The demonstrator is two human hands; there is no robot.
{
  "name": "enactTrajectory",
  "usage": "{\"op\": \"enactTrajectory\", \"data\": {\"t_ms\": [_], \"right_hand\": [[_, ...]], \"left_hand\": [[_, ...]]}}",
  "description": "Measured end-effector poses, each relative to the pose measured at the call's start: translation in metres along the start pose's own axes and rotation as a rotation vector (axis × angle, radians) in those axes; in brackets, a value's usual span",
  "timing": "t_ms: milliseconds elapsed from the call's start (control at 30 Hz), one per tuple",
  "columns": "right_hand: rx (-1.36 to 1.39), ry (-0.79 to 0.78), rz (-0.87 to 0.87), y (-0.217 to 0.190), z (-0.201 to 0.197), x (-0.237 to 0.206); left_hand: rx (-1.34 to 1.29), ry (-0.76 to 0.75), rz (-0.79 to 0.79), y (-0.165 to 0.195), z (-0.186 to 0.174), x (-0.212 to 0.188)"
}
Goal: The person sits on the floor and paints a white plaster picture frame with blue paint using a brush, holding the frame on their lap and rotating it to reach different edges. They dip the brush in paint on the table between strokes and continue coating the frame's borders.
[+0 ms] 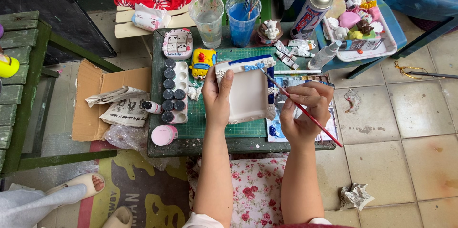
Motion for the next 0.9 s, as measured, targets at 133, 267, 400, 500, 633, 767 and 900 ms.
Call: {"op": "enactTrajectory", "data": {"t_ms": [133,267,400,500,633,767,900], "right_hand": [[0.041,0.033,0.032,0.0011,-0.0014,-0.0002],[0.033,0.001,0.012,0.0000,0.0004,-0.0001],[0.037,0.027,0.003,-0.0024,-0.0010,-0.0003],[0.072,-0.026,0.004,-0.0036,0.0033,0.0003],[0.000,-0.056,-0.011,-0.0052,0.0057,0.0018],[-0.001,-0.045,-0.007,-0.0062,0.0051,0.0027],[-0.020,-0.062,-0.005,-0.0064,0.0041,0.0018]], "left_hand": [[-0.009,-0.007,0.002,-0.0008,0.0001,0.0002],[-0.018,-0.016,0.003,-0.0019,-0.0002,0.0004],[-0.019,-0.019,0.002,-0.0026,-0.0005,0.0010],[-0.043,-0.020,-0.011,-0.0035,0.0004,0.0007],[-0.056,-0.014,-0.017,-0.0046,0.0008,0.0008],[-0.043,-0.019,-0.021,-0.0059,0.0009,0.0010],[-0.020,-0.019,-0.007,-0.0064,0.0005,0.0005]]}}
Point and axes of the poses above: each hand's wrist, its own x-axis towards the middle knuckle, its own z-axis out of the palm, y = z × x, the point moved 4 cm from there along x, towards the middle knuckle
